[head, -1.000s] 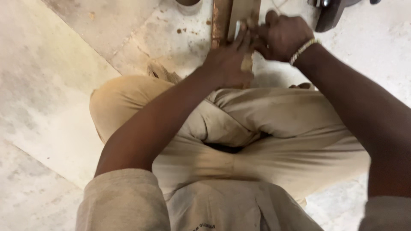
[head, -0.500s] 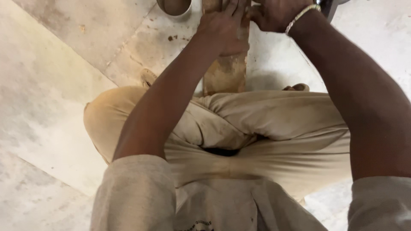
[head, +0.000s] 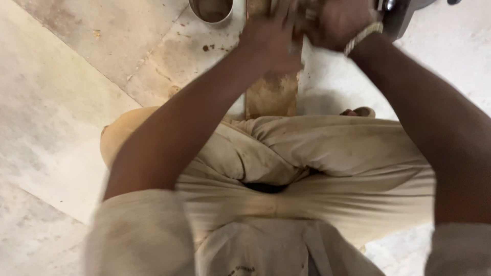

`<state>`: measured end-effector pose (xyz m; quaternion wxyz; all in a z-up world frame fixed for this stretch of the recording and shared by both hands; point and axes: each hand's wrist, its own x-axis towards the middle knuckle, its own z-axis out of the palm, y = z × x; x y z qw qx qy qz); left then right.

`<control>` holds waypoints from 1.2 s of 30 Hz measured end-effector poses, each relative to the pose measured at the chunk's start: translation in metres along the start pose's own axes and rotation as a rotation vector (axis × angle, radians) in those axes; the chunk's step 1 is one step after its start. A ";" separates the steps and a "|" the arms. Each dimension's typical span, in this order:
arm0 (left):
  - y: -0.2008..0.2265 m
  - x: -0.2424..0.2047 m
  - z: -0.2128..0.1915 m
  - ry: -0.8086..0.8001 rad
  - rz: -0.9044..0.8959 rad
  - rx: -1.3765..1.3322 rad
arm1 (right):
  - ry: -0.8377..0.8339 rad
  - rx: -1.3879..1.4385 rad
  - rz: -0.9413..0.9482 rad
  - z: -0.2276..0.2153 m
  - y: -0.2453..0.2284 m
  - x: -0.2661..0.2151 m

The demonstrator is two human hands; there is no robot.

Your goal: The person sharpens a metal plane iron by rubbing it against a stone surface on a wooden board. They periodically dip the iron into a cup of liquid and wipe the metal with their fingers.

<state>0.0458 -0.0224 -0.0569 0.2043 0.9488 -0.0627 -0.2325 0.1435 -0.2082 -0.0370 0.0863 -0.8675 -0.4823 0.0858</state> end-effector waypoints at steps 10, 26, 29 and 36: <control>-0.006 0.010 -0.002 -0.069 0.001 0.058 | -0.260 -0.123 -0.088 0.047 0.034 0.015; -0.002 0.017 0.034 0.070 0.028 0.133 | -0.248 -0.198 0.206 0.007 0.009 0.003; 0.014 -0.049 0.052 -0.001 0.183 0.120 | -0.449 -0.114 0.064 0.005 -0.036 -0.041; 0.000 0.020 0.007 0.071 0.000 -0.061 | -0.196 -0.183 0.189 -0.021 -0.013 0.020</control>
